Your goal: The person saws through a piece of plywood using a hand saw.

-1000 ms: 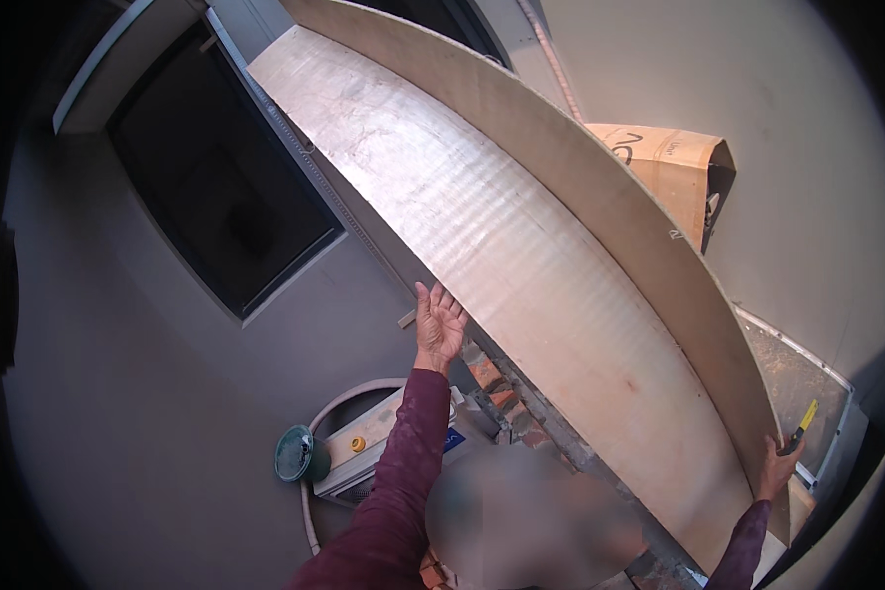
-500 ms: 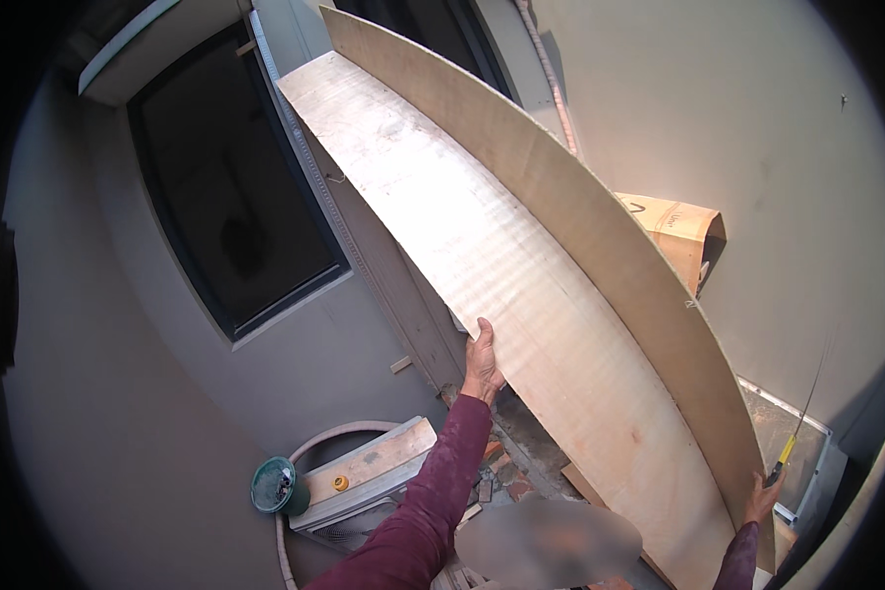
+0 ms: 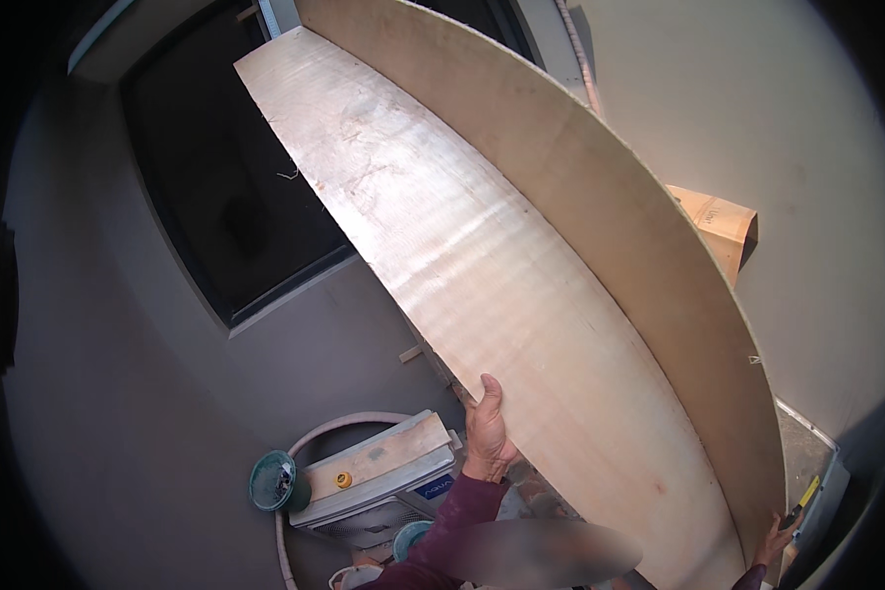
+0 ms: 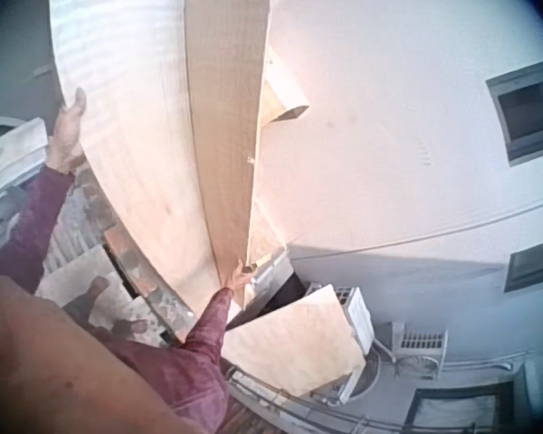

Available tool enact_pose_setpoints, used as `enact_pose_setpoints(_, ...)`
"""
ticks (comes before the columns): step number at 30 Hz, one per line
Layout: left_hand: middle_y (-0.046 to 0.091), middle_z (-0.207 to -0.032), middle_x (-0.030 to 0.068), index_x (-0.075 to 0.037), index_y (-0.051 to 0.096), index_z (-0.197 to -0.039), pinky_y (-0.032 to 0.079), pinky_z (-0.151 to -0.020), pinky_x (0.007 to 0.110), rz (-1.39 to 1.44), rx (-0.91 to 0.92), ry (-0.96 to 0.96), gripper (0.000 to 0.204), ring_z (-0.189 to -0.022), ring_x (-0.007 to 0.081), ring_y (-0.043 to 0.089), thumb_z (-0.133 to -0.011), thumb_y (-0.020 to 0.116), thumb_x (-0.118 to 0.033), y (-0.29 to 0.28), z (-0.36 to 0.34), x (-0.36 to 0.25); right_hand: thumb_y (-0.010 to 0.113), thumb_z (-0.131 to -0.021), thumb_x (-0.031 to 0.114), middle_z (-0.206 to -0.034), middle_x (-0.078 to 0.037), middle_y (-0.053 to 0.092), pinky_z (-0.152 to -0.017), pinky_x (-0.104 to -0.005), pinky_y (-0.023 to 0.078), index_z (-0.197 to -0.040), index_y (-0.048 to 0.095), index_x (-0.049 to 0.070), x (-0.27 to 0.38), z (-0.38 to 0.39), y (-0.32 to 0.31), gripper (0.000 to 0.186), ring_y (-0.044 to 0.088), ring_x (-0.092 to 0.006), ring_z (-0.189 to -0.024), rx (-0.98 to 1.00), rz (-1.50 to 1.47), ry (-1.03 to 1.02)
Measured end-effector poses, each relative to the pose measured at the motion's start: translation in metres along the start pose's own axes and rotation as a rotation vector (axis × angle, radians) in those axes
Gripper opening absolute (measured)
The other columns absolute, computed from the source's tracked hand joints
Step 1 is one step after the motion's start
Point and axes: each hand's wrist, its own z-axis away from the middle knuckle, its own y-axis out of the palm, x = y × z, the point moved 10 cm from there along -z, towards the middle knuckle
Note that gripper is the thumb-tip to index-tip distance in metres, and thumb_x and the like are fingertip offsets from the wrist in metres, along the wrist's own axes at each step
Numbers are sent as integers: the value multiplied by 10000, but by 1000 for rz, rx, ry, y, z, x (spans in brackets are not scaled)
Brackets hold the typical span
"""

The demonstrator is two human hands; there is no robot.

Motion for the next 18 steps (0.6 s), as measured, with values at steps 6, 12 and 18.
enact_pose_setpoints(6,544,-1315,126,-54,384,-1403,518,-973,421,-137,-87,53,482,-1189,253,576,-1022,521,-315,-11,6,-3,605,-956,416,-1314,-284,514,-958,-456,415,-1490,292,74,23,-26,29,707,520,-435,-1172,78,143,-78)
enact_pose_setpoints(12,520,-1364,146,-47,367,-1421,512,-988,457,-94,-142,136,550,-1219,275,565,-1017,489,-399,-14,-7,-16,627,-945,370,-1424,-267,434,-1066,-443,354,-1461,323,16,66,-65,91,696,451,-407,-1291,126,88,-208)
enact_pose_setpoints(18,575,-1291,173,14,400,-1377,559,-925,473,-100,-200,152,591,-1132,300,629,-1011,472,-443,-57,-21,-62,682,-897,315,-1397,-253,463,-1065,-427,354,-1464,330,23,160,-33,96,728,473,-382,-1271,197,-132,-136)
